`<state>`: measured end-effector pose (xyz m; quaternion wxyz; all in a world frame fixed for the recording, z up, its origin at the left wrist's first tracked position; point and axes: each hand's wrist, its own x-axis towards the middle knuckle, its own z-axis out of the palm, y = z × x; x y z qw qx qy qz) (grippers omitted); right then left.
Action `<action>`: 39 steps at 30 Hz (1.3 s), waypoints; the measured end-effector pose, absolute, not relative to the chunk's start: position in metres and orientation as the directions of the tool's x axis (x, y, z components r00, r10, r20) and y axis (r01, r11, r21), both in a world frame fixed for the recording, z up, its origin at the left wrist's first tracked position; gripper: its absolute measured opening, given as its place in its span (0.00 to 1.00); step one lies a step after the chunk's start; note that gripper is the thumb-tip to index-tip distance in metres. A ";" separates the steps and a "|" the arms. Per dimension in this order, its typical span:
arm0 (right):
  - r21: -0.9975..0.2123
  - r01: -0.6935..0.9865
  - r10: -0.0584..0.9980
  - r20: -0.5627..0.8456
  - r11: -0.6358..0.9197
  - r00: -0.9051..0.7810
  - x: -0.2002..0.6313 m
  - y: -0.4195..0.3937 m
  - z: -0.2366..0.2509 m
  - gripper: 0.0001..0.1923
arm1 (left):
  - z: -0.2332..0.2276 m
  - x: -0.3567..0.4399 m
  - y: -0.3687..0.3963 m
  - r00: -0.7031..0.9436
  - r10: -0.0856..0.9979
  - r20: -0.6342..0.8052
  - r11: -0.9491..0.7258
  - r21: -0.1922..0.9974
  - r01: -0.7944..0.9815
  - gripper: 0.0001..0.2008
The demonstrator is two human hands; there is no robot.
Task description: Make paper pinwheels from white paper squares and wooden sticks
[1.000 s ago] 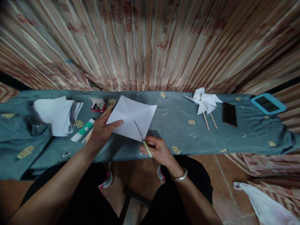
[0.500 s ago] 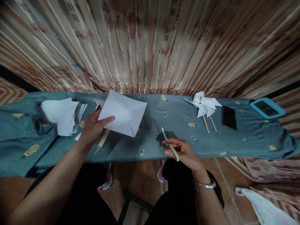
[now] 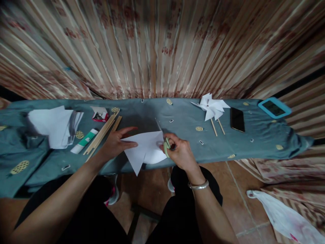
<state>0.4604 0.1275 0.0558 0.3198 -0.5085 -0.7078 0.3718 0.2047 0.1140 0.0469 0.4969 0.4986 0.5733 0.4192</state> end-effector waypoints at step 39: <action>-0.979 0.192 0.924 -0.129 -0.061 -0.361 0.398 0.107 0.044 0.23 | 0.049 0.197 0.117 -0.461 0.880 0.116 -0.069 0.991 0.119 0.17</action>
